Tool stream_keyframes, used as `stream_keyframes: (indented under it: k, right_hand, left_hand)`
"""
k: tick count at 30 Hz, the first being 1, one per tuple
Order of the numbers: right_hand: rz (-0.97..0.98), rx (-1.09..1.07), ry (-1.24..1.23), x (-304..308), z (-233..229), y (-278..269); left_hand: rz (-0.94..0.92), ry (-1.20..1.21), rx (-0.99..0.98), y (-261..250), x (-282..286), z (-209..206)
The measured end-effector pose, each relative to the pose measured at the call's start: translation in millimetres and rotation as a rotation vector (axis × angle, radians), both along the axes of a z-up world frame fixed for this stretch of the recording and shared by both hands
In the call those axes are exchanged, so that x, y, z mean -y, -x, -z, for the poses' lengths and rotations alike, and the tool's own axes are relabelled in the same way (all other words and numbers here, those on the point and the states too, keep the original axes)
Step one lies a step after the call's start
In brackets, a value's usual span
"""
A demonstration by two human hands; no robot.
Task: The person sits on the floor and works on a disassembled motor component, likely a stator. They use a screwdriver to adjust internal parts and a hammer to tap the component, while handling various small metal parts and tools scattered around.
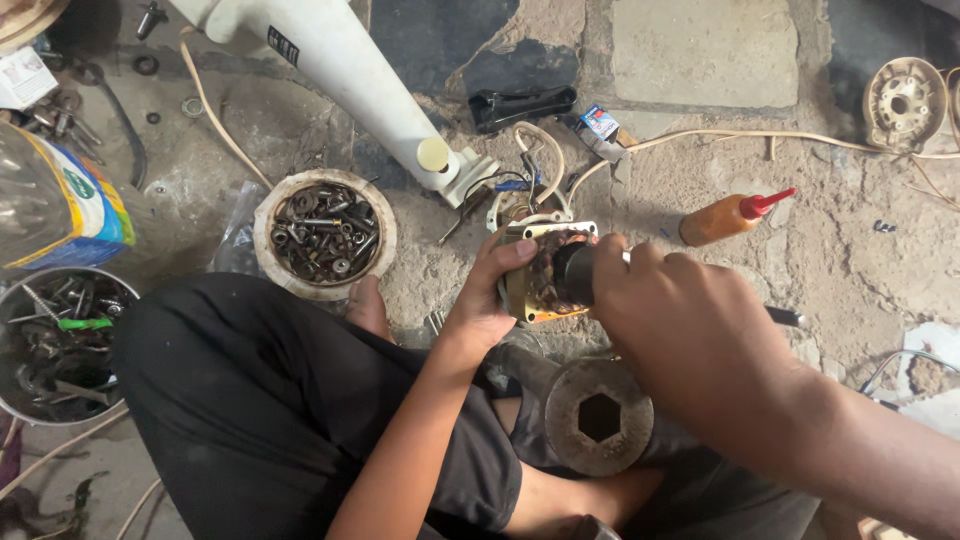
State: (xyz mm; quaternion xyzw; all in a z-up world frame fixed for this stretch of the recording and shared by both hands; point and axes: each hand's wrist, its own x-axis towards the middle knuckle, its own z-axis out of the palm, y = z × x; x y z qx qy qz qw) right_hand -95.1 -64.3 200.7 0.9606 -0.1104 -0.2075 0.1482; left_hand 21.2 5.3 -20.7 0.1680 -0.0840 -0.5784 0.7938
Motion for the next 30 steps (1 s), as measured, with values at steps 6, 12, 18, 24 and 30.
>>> stream_keyframes:
  k: [6, 12, 18, 24, 30]
  right_hand:
    - [-0.122, 0.115, -0.139, 5, 0, 0]
    - [-0.1, -0.078, -0.128, -8, -16, -20]
    - [-0.059, -0.196, -0.154, -7, -20, -54]
    - [0.046, -0.322, 0.032, -16, -24, -70]
    - [0.094, -0.495, -0.012, -14, -49, -85]
  left_hand:
    - [-0.027, -0.027, 0.028, 2, -1, -2]
    - [-0.057, 0.003, -0.009, 0, -6, -4]
    - [-0.08, -0.009, -0.035, -5, -12, -8]
    - [-0.037, 0.154, -0.029, -12, -14, -8]
    - [-0.113, 0.191, -0.072, -17, -14, -15]
